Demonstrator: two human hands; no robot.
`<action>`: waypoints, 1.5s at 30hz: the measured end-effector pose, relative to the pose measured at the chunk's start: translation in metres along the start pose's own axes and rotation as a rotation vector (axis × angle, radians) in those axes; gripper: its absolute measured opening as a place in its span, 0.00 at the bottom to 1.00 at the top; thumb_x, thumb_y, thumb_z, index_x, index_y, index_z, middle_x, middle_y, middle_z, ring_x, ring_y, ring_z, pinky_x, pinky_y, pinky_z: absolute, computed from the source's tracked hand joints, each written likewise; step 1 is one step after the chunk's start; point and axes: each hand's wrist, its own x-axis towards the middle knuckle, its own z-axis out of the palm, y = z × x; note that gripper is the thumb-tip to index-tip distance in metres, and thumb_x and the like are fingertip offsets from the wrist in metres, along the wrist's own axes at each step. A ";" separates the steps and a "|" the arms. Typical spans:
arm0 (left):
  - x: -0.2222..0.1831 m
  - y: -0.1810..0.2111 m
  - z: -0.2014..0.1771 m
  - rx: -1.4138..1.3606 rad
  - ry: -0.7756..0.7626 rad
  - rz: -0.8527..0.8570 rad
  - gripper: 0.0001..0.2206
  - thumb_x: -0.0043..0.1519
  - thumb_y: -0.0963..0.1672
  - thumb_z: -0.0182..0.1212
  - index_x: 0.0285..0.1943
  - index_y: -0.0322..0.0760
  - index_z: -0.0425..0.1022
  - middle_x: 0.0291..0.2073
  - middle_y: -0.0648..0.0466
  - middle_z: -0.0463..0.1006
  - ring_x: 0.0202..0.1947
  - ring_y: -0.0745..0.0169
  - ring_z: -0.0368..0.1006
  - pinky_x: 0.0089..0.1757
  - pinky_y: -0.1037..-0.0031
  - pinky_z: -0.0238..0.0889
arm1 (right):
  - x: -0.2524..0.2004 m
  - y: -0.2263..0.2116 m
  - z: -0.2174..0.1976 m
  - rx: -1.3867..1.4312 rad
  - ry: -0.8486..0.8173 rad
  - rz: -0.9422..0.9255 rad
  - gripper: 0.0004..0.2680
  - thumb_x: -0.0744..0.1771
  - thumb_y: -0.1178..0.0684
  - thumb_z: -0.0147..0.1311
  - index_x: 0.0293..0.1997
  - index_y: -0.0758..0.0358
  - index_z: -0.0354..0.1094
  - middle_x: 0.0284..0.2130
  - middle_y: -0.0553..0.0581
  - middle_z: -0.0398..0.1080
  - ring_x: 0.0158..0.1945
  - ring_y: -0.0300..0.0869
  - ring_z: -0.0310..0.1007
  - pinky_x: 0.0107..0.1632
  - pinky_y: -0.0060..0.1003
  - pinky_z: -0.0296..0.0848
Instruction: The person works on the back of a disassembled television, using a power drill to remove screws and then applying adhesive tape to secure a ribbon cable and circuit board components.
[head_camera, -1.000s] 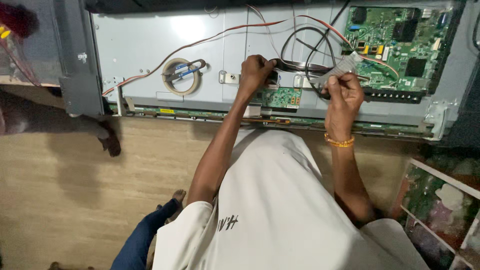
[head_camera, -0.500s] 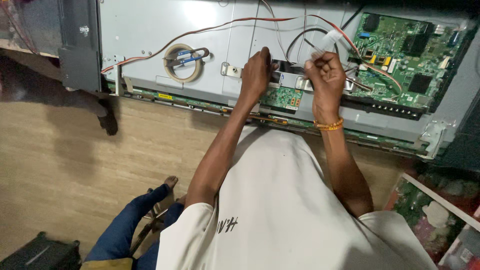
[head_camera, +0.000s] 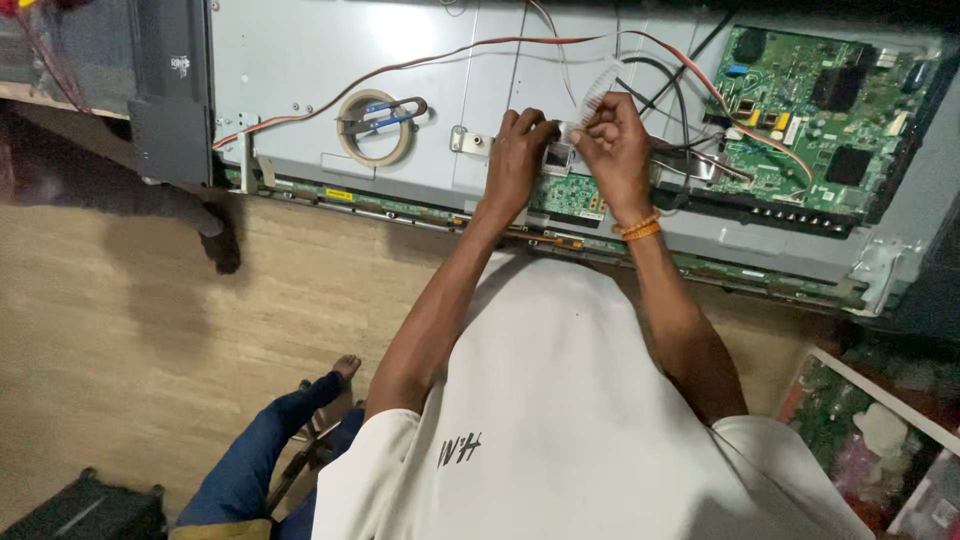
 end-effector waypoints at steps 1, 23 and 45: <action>-0.002 -0.002 -0.001 0.002 -0.004 0.012 0.14 0.56 0.36 0.59 0.49 0.34 0.80 0.42 0.51 0.75 0.41 0.47 0.67 0.43 0.62 0.66 | -0.001 0.002 0.003 0.000 0.016 0.021 0.23 0.65 0.70 0.61 0.65 0.64 0.54 0.42 0.53 0.69 0.43 0.35 0.76 0.46 0.28 0.78; 0.070 -0.072 -0.043 0.183 -0.589 0.444 0.15 0.59 0.44 0.67 0.51 0.66 0.86 0.67 0.52 0.65 0.70 0.37 0.48 0.66 0.38 0.31 | -0.025 -0.022 0.050 0.367 0.347 0.525 0.28 0.63 0.64 0.65 0.66 0.53 0.48 0.37 0.57 0.76 0.23 0.32 0.65 0.19 0.25 0.55; 0.078 -0.088 -0.036 0.015 -0.682 0.378 0.15 0.48 0.51 0.77 0.44 0.56 0.86 0.72 0.53 0.58 0.75 0.38 0.36 0.64 0.32 0.22 | -0.034 0.015 0.096 -0.109 0.601 0.149 0.27 0.63 0.68 0.69 0.64 0.64 0.51 0.41 0.57 0.76 0.42 0.40 0.82 0.42 0.29 0.78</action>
